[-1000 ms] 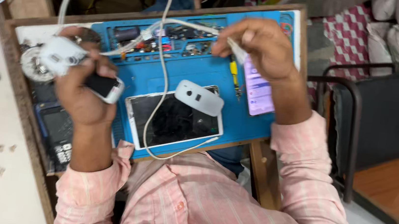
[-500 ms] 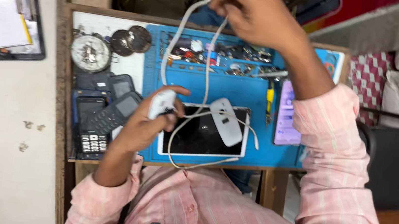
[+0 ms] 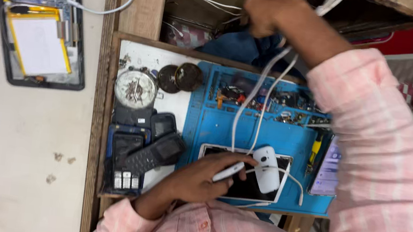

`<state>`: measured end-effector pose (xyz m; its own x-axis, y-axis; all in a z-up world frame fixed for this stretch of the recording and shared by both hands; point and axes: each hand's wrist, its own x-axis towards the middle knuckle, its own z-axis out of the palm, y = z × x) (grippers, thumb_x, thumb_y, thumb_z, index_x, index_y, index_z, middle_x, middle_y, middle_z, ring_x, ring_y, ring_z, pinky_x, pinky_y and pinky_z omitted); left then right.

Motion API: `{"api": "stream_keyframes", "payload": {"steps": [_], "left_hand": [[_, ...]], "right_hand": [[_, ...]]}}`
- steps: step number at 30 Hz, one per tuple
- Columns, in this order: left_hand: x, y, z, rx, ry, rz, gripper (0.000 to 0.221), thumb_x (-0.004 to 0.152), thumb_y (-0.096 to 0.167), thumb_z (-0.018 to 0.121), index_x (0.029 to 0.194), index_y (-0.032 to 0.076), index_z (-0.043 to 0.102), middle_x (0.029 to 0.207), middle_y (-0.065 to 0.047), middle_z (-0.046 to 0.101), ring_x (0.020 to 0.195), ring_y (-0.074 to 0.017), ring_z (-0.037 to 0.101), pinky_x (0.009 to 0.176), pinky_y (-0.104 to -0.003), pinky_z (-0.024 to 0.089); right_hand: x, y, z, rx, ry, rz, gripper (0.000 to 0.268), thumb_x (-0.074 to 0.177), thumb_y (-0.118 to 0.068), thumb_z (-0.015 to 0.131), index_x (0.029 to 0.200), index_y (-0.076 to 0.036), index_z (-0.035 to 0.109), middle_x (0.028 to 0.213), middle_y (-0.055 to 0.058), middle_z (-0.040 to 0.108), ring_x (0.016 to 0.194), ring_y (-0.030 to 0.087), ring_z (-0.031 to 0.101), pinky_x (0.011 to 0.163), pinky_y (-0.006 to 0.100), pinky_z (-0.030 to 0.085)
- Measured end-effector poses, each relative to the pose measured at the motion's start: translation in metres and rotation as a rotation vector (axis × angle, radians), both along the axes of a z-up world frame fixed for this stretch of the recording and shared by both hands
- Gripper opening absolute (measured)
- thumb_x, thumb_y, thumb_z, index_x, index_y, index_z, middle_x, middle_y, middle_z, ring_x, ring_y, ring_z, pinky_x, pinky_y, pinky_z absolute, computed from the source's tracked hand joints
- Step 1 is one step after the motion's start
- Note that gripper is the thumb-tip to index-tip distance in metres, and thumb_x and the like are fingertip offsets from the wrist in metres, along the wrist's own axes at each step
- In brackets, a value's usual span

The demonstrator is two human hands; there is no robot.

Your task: The person handles several mobile phones on a cluttered workbench, connecting a charging cable to a white phone and pressing buttons to test its screen. They then pick up a black phone, compare it to the white one, and continue testing the white phone by pressing keys and inspecting its back.

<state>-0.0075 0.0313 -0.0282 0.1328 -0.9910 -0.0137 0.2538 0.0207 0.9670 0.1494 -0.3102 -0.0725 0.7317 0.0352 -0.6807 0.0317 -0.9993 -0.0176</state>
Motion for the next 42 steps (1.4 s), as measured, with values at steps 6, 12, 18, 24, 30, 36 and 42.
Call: {"api": "stream_keyframes", "payload": {"steps": [6, 12, 18, 24, 30, 36, 42], "left_hand": [[0.017, 0.002, 0.006, 0.076, 0.084, -0.086, 0.064, 0.086, 0.002, 0.055, 0.149, 0.011, 0.048, 0.125, -0.015, 0.062, 0.111, -0.0329, 0.064, 0.096, -0.041, 0.051], [0.025, 0.005, 0.005, 0.07, 0.112, -0.093, 0.069, 0.082, 0.003, 0.054, 0.15, 0.013, 0.047, 0.127, -0.016, 0.061, 0.105, -0.0337, 0.064, 0.09, -0.042, 0.052], [0.022, 0.009, 0.004, 0.032, 0.119, -0.069, 0.067, 0.084, 0.004, 0.054, 0.15, 0.012, 0.047, 0.128, -0.017, 0.059, 0.109, -0.0353, 0.064, 0.092, -0.043, 0.052], [0.017, 0.011, 0.001, -0.016, 0.099, -0.026, 0.063, 0.088, 0.004, 0.054, 0.15, 0.008, 0.046, 0.13, -0.019, 0.059, 0.117, -0.036, 0.062, 0.101, -0.042, 0.05], [0.012, 0.014, -0.003, -0.069, 0.07, 0.028, 0.065, 0.086, 0.003, 0.055, 0.15, 0.009, 0.045, 0.131, -0.019, 0.06, 0.122, -0.0369, 0.061, 0.106, -0.044, 0.049], [0.001, 0.015, -0.011, -0.168, -0.026, 0.145, 0.059, 0.091, 0.002, 0.056, 0.15, 0.01, 0.047, 0.144, -0.021, 0.06, 0.135, -0.0395, 0.058, 0.113, -0.044, 0.047], [-0.005, 0.016, -0.011, -0.058, 0.051, 0.083, 0.065, 0.084, 0.001, 0.051, 0.148, 0.011, 0.049, 0.125, -0.017, 0.067, 0.121, -0.0325, 0.066, 0.107, -0.04, 0.051]], "right_hand": [[-0.001, -0.019, -0.017, -0.168, 0.016, 0.081, 0.036, 0.078, -0.011, 0.076, 0.114, -0.009, 0.074, 0.11, 0.021, 0.074, 0.105, 0.038, 0.07, 0.087, 0.049, 0.057], [0.006, 0.007, -0.057, -0.139, 0.049, 0.308, 0.03, 0.078, -0.005, 0.069, 0.107, -0.01, 0.076, 0.11, 0.016, 0.074, 0.103, 0.034, 0.071, 0.087, 0.045, 0.057], [0.013, -0.003, -0.11, -0.38, 0.01, 0.514, 0.031, 0.103, -0.017, 0.051, 0.104, -0.015, 0.082, 0.107, 0.005, 0.078, 0.098, 0.025, 0.075, 0.073, 0.04, 0.062], [0.002, -0.038, -0.143, -0.42, -0.22, 0.507, 0.034, 0.102, -0.021, 0.055, 0.119, 0.003, 0.072, 0.089, 0.011, 0.081, 0.075, 0.024, 0.078, 0.054, 0.039, 0.06], [0.004, -0.029, -0.113, -0.249, -0.253, 0.543, 0.019, 0.098, -0.018, 0.062, 0.091, -0.018, 0.08, 0.097, 0.006, 0.079, 0.091, 0.025, 0.076, 0.074, 0.039, 0.06], [-0.004, 0.021, -0.02, -0.052, -0.299, 0.268, 0.027, 0.08, -0.03, 0.075, 0.095, -0.007, 0.073, 0.088, 0.019, 0.071, 0.085, 0.038, 0.07, 0.072, 0.05, 0.056], [-0.069, 0.034, 0.078, 0.219, -0.593, -0.202, 0.022, 0.108, -0.026, 0.071, 0.101, -0.005, 0.071, 0.079, 0.017, 0.065, 0.068, 0.031, 0.064, 0.065, 0.042, 0.049]]}}
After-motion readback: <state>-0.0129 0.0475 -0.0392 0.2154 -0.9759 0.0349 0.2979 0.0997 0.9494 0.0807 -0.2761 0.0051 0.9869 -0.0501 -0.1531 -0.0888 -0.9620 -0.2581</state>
